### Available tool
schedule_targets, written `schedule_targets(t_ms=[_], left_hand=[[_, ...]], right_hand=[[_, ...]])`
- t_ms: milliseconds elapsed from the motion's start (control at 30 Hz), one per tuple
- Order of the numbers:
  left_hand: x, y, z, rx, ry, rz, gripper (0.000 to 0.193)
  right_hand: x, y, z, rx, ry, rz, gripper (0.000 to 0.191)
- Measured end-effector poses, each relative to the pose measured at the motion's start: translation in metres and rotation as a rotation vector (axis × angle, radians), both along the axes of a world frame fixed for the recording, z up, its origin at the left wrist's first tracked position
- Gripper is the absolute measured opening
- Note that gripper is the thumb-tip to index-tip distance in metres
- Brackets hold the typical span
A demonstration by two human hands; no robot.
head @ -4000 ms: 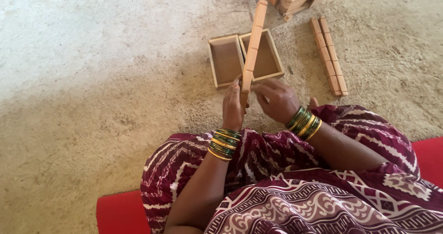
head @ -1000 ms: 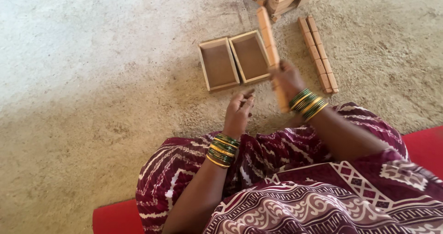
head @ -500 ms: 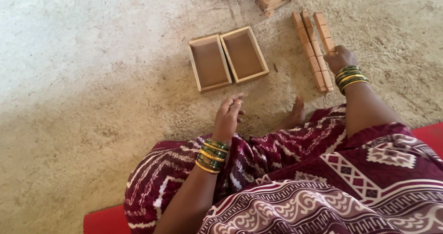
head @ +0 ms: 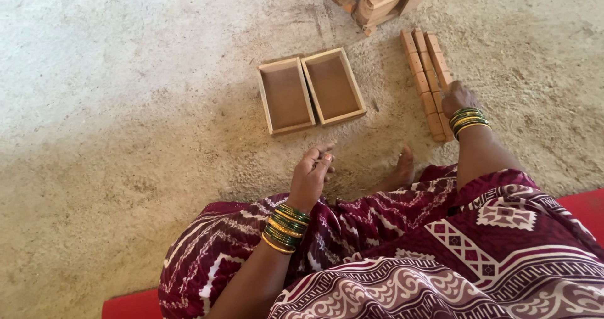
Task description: The person sits on the floor and fits small wooden dowel pieces into the slots of a long wooden slat, pressing each one in by hand, then sets the slat aside with others. They then pick up a small wooden box and run a hand around its inside.
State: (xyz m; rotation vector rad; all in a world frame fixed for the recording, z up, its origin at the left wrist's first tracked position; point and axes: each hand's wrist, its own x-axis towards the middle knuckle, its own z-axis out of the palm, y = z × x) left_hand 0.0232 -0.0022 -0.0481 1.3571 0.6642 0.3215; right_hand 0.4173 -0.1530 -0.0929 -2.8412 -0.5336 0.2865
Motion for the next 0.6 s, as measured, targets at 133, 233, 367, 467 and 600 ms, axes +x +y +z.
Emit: schedule_targets(t_ms=[133,233,367,467,600], left_hand=[[-0.001,-0.001,0.004,-0.020,-0.004,-0.016,0.036],[-0.001,-0.002,0.007,-0.007,0.005,-0.025,0.035],[-0.001,-0.003,0.009,-0.038,-0.027,-0.034,0.035],[-0.001,-0.003,0.010,-0.022,0.002,-0.039,0.034],[-0.002,-0.004,0.011,0.049,-0.025,-0.026,0.033]], right_hand=[[0.006,-0.003,-0.009,0.027,-0.117,0.112,0.042],[0.009,-0.005,-0.011,0.078,-0.213,0.159,0.037],[-0.003,0.013,-0.006,0.237,-0.344,0.287,0.042],[-0.036,0.051,-0.002,0.415,-0.399,0.626,0.030],[-0.105,0.109,0.000,0.029,-0.244,0.870,0.025]])
